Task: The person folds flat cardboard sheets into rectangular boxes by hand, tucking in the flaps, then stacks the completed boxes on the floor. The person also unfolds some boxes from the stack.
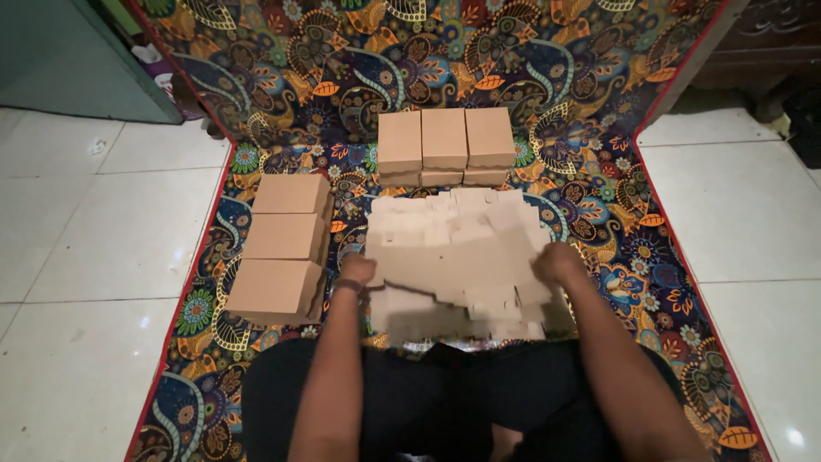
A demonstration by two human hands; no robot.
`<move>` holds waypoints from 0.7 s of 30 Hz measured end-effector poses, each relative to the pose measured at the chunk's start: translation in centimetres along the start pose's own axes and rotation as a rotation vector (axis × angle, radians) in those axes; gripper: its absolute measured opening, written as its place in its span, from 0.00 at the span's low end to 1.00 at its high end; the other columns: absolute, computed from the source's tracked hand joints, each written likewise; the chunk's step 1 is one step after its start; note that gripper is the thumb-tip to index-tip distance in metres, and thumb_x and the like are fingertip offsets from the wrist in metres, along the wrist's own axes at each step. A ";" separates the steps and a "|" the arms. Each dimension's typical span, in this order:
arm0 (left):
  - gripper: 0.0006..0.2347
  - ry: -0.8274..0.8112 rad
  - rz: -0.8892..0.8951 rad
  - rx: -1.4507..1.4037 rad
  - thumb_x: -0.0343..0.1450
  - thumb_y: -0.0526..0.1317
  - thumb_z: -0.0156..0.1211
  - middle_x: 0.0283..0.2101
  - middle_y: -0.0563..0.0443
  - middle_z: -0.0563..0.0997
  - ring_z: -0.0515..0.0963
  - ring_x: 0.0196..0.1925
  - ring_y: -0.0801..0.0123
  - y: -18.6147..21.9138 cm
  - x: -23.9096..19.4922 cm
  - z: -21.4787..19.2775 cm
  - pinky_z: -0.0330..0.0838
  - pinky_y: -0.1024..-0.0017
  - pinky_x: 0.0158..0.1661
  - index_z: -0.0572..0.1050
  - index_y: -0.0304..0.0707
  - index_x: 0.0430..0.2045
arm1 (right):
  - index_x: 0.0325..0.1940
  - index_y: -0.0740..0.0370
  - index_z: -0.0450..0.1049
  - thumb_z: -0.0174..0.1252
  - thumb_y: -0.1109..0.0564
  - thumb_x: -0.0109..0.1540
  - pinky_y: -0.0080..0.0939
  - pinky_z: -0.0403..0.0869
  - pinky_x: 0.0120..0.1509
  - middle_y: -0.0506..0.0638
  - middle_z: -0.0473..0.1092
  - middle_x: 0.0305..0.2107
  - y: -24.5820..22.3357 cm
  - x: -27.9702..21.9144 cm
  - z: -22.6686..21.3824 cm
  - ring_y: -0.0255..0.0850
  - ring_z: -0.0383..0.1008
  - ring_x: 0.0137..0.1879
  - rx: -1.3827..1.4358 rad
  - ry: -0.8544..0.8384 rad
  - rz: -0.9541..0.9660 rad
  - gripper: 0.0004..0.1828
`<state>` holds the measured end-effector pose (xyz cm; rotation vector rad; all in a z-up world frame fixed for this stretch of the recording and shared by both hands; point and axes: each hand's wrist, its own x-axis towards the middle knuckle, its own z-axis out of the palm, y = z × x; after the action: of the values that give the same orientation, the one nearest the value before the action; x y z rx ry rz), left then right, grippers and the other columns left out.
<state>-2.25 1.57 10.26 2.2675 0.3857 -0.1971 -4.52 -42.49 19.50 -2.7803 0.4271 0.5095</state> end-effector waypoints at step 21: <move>0.12 -0.165 -0.067 -0.358 0.65 0.42 0.68 0.37 0.41 0.82 0.80 0.42 0.59 3.6 -1.8 -6.7 0.75 0.64 0.40 0.83 0.33 0.37 | 0.40 0.59 0.76 0.60 0.48 0.53 0.46 0.62 0.20 0.60 0.71 0.29 3.5 0.2 -1.8 0.49 0.72 0.28 1.110 -0.134 0.128 0.16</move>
<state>-2.63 3.95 17.72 1.8740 0.3775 -0.3208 -4.96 -46.30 20.25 -1.6520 0.6141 0.3243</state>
